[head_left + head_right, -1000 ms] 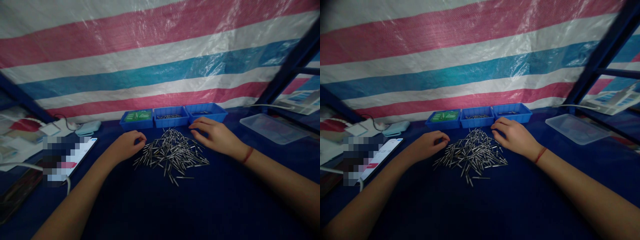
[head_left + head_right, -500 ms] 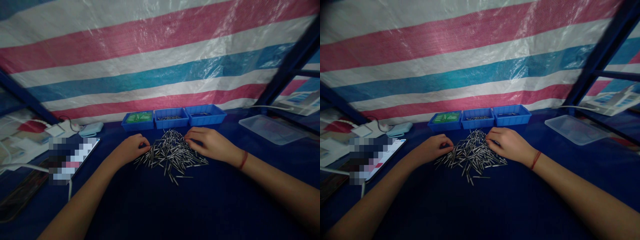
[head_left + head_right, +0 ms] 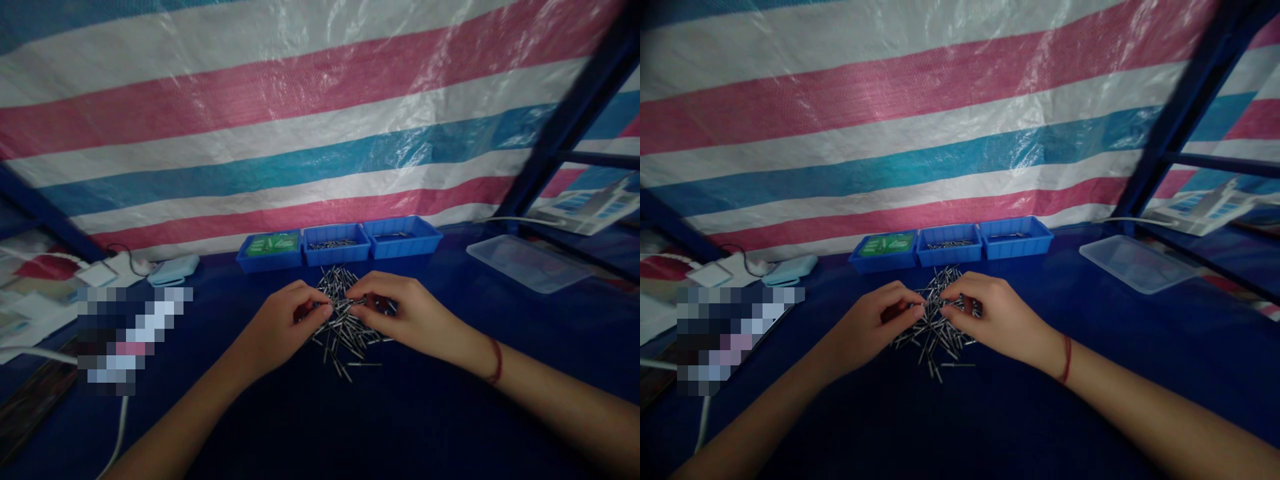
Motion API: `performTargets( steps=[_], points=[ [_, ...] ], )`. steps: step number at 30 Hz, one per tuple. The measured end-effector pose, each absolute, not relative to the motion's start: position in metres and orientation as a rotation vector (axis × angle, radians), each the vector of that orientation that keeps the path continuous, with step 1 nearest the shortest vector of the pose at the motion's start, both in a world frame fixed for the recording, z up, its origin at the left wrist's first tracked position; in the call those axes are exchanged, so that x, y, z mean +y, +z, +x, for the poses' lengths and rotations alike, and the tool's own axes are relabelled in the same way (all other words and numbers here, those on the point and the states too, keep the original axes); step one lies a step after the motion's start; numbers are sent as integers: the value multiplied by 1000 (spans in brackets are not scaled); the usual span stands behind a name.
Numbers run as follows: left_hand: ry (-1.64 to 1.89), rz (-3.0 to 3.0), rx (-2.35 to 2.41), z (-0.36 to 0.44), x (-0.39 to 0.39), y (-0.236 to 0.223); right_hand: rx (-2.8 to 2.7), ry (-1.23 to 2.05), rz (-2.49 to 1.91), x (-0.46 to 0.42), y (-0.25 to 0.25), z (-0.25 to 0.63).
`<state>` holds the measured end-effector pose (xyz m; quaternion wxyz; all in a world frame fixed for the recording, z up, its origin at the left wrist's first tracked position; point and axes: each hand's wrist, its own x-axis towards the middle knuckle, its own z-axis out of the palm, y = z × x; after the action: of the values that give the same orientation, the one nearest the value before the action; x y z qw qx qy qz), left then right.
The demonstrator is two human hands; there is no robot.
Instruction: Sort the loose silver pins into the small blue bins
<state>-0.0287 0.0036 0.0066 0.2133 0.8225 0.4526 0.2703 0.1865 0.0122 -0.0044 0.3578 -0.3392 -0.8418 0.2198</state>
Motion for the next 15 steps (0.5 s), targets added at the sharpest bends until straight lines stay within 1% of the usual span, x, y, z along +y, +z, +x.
performTargets(
  steps=[3, 7, 10, 15],
  points=[
    [769, 2105, 1213, -18, -5, 3, -2121, 707, -856, 6, -1, 183],
    [761, 1987, 1234, -14, -9, 3, -2060, 779, -852, 2, 3, 181],
    [750, 1937, 1246, -14, -9, 4, -2044, 785, -842, 0, 5, 181],
    [760, 1943, 1208, -13, -10, 2, -2050, 703, -811, -1, 5, 181]
  ],
)
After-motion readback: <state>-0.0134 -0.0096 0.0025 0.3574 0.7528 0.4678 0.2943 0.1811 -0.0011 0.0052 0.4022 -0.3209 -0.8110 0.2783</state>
